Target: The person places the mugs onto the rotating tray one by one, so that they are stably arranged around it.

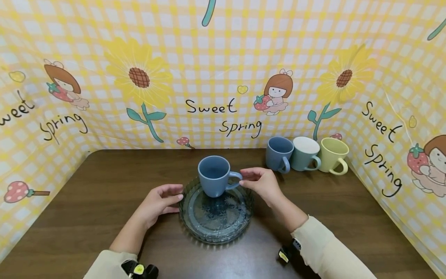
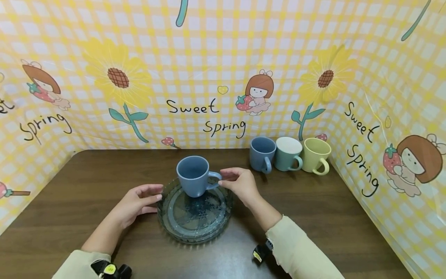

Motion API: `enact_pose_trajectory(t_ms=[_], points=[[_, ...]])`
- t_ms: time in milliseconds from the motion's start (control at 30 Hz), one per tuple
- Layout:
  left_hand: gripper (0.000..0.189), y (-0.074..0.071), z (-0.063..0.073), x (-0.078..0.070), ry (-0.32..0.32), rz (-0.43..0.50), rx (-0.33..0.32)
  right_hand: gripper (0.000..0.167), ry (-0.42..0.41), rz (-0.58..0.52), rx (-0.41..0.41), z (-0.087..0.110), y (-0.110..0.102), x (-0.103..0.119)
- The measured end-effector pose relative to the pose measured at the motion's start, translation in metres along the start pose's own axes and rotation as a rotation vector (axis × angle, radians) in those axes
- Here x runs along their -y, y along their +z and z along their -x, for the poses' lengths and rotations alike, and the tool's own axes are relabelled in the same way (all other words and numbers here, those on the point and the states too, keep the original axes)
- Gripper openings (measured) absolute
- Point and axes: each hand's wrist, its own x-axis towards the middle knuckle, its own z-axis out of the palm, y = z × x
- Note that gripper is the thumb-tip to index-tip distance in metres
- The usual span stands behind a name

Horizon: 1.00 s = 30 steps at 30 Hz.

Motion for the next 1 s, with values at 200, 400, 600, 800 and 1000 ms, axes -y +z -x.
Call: enact_pose_trajectory(t_ms=[200, 400, 600, 800, 1000], points=[[0.050, 0.001, -0.012, -0.007, 0.018, -0.057, -0.021, 0.034, 0.042, -0.015, -0.006, 0.002, -0.010, -0.001], [0.042, 0.002, -0.026, -0.015, 0.007, -0.105, -0.014, 0.035, 0.030, -0.041, -0.006, 0.004, -0.015, -0.001], [0.039, 0.001, -0.035, -0.020, -0.004, -0.166, 0.017, 0.034, 0.015, -0.058, 0.007, 0.006, -0.018, -0.003], [0.043, -0.002, -0.041, -0.018, -0.016, -0.185, 0.068, 0.036, -0.017, -0.079, 0.023, 0.007, -0.023, -0.006], [0.047, -0.009, -0.045, -0.018, -0.042, -0.165, 0.158, 0.037, -0.054, -0.080, 0.021, 0.008, -0.030, -0.010]])
